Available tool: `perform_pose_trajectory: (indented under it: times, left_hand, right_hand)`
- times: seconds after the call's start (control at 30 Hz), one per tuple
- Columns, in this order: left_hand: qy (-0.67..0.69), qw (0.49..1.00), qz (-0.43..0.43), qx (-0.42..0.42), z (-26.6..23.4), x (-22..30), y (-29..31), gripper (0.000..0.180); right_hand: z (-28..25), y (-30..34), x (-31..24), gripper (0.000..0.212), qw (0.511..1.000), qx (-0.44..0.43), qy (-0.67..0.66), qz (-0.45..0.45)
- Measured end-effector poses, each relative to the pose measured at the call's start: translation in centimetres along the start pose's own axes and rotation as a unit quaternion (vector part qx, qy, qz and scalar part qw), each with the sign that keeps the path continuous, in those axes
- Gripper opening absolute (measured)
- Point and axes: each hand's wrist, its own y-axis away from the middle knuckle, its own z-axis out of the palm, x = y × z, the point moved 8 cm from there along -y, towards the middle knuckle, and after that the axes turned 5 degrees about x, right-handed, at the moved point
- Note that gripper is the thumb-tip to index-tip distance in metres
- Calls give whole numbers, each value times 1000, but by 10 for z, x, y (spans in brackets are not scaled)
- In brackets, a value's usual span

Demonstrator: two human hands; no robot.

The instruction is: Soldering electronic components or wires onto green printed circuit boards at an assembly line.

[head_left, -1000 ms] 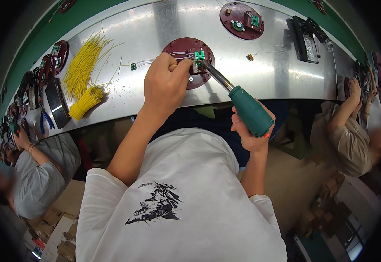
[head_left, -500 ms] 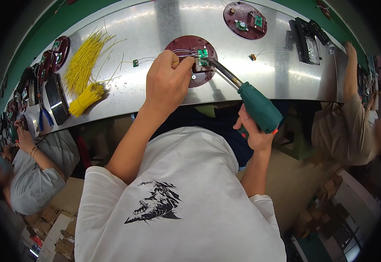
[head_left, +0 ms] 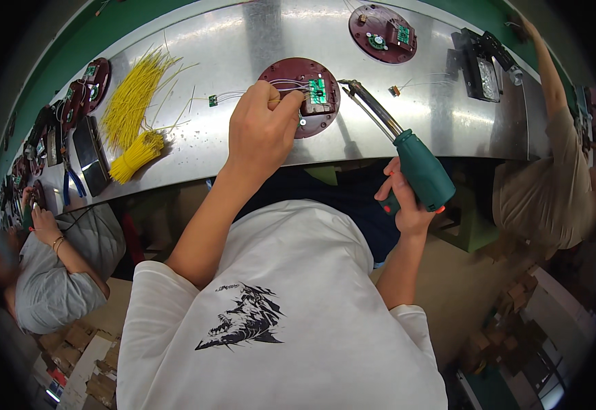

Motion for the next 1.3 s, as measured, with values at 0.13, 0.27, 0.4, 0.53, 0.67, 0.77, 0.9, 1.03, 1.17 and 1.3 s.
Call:
perform_pose_trajectory:
  times: [0.13,0.27,0.4,0.53,0.67,0.77,0.9,1.03,1.17,1.3]
  left_hand:
    - [-2,1000,1,1,-1,0,0,21]
    - [-6,1000,5,1,-2,0,0,21]
    - [-1,1000,6,4,-1,2,1,21]
    - [-4,1000,13,10,-4,6,-1,20]
    - [-3,1000,20,11,-4,8,-4,18]
    - [-4,1000,22,11,-7,12,-3,18]
    - [-13,998,45,46,-17,21,-4,19]
    - [-24,994,76,81,-30,26,4,24]
    - [-67,991,75,85,-35,30,-4,32]
    - [-71,996,60,13,-28,46,-35,42]
  right_hand:
    - [-2,0,1,32,1000,21,4,8]
    - [-7,2,5,29,998,55,-39,5]
    - [-12,1,7,27,996,72,-48,10]
    - [-14,1,8,27,995,82,-53,10]
    - [-14,1,6,27,996,77,-46,2]
    - [-20,2,8,27,992,107,-67,9]
    - [-26,9,9,26,990,117,-80,-4]
    - [-30,8,14,24,988,128,-92,2]
    - [-38,1,11,23,983,150,-100,-18]
    - [-54,-1,-2,23,976,185,-112,-33]
